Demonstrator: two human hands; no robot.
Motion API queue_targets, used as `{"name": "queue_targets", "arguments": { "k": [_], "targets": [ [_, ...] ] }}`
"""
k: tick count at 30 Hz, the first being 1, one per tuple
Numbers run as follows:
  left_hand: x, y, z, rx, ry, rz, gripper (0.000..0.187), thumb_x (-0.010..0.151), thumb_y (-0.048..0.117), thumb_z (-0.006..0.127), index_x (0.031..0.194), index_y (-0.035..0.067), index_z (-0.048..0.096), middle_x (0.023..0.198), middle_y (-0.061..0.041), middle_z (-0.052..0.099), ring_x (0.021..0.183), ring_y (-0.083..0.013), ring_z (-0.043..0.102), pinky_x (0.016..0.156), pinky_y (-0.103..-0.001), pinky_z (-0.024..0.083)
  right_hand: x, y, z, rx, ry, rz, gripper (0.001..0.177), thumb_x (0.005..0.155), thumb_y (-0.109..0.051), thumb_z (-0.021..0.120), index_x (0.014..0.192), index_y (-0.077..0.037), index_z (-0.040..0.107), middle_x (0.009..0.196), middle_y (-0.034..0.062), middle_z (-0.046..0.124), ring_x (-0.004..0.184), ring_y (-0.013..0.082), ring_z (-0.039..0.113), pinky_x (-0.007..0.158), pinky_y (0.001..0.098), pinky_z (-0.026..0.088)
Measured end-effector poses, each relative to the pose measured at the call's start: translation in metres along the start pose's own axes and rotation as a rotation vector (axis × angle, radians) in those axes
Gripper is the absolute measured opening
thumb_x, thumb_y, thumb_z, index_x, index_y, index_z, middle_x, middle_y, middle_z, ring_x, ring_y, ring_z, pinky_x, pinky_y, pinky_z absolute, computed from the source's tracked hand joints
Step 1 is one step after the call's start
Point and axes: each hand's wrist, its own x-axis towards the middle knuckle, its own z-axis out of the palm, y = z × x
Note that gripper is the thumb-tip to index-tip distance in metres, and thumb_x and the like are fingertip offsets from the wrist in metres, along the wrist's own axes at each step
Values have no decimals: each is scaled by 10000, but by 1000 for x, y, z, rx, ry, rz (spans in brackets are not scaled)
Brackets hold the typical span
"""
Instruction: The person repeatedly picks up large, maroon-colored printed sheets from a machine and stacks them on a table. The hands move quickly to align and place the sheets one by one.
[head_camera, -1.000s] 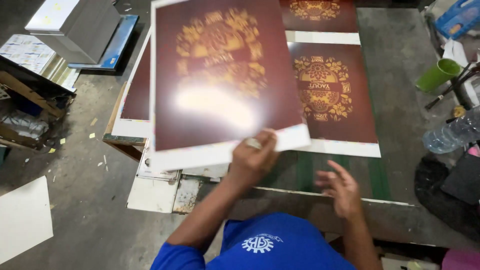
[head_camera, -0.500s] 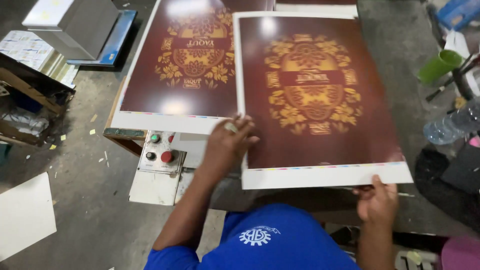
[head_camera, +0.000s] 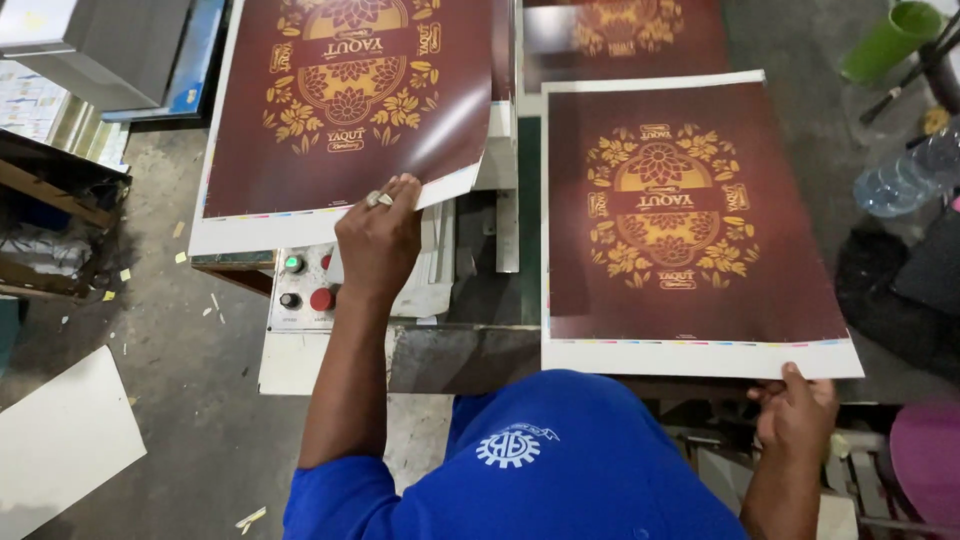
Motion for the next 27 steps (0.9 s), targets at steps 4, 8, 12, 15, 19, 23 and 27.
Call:
{"name": "queue_targets", "arguments": {
  "k": [4, 8, 12, 15, 19, 23, 27],
  "targets": [
    [8, 10, -16, -93, -131, -70, 186, 1004, 77, 670, 1176, 54, 738, 1201, -146, 757, 1074, -255, 744, 879, -398, 599, -3, 6, 12, -106, 18, 5, 255, 1104, -85, 579, 1350, -35, 536, 1060, 98, 665, 782, 176, 643, 577, 341, 542],
    [8, 22, -40, -57, -200, 86, 376, 849, 149, 725, 1201, 19, 705, 1245, -186, 731, 1146, -312, 709, 906, -414, 588, -11, 3, 31, -190, -40, -8, 270, 1116, -85, 531, 1379, -23, 535, 1079, 97, 665, 798, 165, 650, 564, 309, 542],
    [7, 14, -41, -97, -190, 109, 404, 860, 205, 738, 1217, 22, 684, 1241, -181, 737, 1122, -336, 720, 863, -421, 590, -1, 4, 53, -156, -48, 10, 299, 1102, -78, 526, 1396, -29, 505, 1073, 92, 660, 773, 167, 639, 547, 306, 548],
    [2, 1, -27, -121, -208, 44, 312, 958, 130, 688, 1256, 38, 682, 1202, -184, 754, 904, -292, 750, 708, -391, 599, 20, -4, 79, -200, -42, 46, 329, 1089, -98, 530, 1410, -37, 495, 1069, 93, 671, 785, 174, 656, 546, 314, 547],
    [8, -11, -30, -136, 37, -143, 268, 1047, 78, 685, 1313, 101, 706, 907, -157, 740, 627, -232, 693, 541, -381, 531, 51, -10, 98, -188, -103, 123, 356, 1109, -166, 529, 1441, -56, 463, 1064, 83, 682, 809, 183, 684, 565, 316, 552],
    [11, -11, -39, -116, 369, -148, 313, 1052, 20, 678, 1354, 103, 684, 917, -140, 752, 621, -229, 656, 557, -398, 505, 50, -16, 111, -220, -166, 196, 476, 1111, -220, 486, 1560, -91, 399, 1085, 128, 703, 886, 217, 731, 570, 297, 528],
    [7, 25, -17, -189, 372, -61, 337, 1006, -38, 668, 1328, 58, 692, 1012, -179, 763, 614, -207, 688, 518, -368, 507, 12, -27, 150, -325, -75, 207, 558, 1071, -175, 501, 1593, -95, 321, 1148, 182, 734, 910, 248, 727, 587, 304, 537]
  ]
}}
